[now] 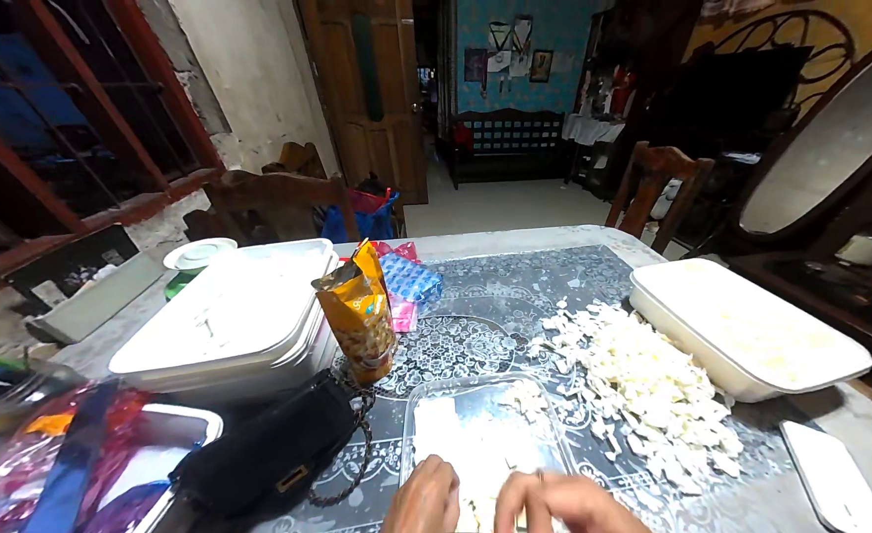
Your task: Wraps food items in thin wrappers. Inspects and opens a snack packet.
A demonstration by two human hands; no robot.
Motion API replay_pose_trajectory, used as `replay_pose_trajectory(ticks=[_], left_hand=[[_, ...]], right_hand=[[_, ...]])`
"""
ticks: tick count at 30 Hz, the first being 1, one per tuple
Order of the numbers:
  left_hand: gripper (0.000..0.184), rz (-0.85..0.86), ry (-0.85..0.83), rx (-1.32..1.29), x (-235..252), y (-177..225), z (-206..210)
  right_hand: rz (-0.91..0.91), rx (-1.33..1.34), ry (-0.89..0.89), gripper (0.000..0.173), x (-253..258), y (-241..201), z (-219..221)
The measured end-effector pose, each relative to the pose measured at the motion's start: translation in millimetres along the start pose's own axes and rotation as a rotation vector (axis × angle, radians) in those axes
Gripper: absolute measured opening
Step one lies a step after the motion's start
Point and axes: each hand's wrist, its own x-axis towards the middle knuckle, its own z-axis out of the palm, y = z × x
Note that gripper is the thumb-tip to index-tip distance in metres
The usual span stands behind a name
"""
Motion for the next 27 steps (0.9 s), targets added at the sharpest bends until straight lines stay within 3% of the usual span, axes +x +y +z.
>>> replay_pose_trajectory(ticks=[2,4,6,10,13,15,19,22,27], left_hand=[[0.020,0.010,0.033,-0.042,2,-8,3],[0.019,-0.018,0.040,-0.115,3,-14,2],[0.019,-0.098,0.072,-0.225,7,-17,-1],[0.018,-0.219,0.362,-0.491,14,-30,10],[0.016,-0.250,0.589,-0.661,18,-29,27],[0.018,-0.237,0.623,-0.713,15,-22,32],[0.013,-0.169,0.554,-0.759,11,-15,32],[0.010,-0.146,0.455,-0.805,8,-12,25],[0.011,-0.138,0.398,-0.820,6,-9,21]], right_hand=[[0.082,-0.571,0.052,0.014,4,30,-24],[0.412,-0.889,-0.011,0.021,8,48,-32],[0.717,-0.959,-0.110,0.027,12,60,-34],[0.946,-0.966,-0.160,0.037,15,75,-28],[0.933,-1.009,-0.154,0.026,14,78,-27],[0.869,-1.012,-0.105,0.025,12,78,-30],[0.538,-0.712,0.102,0.022,11,75,-34],[0.421,-0.431,0.077,0.021,14,76,-24],[0.383,-0.575,0.050,0.018,18,78,-5]])
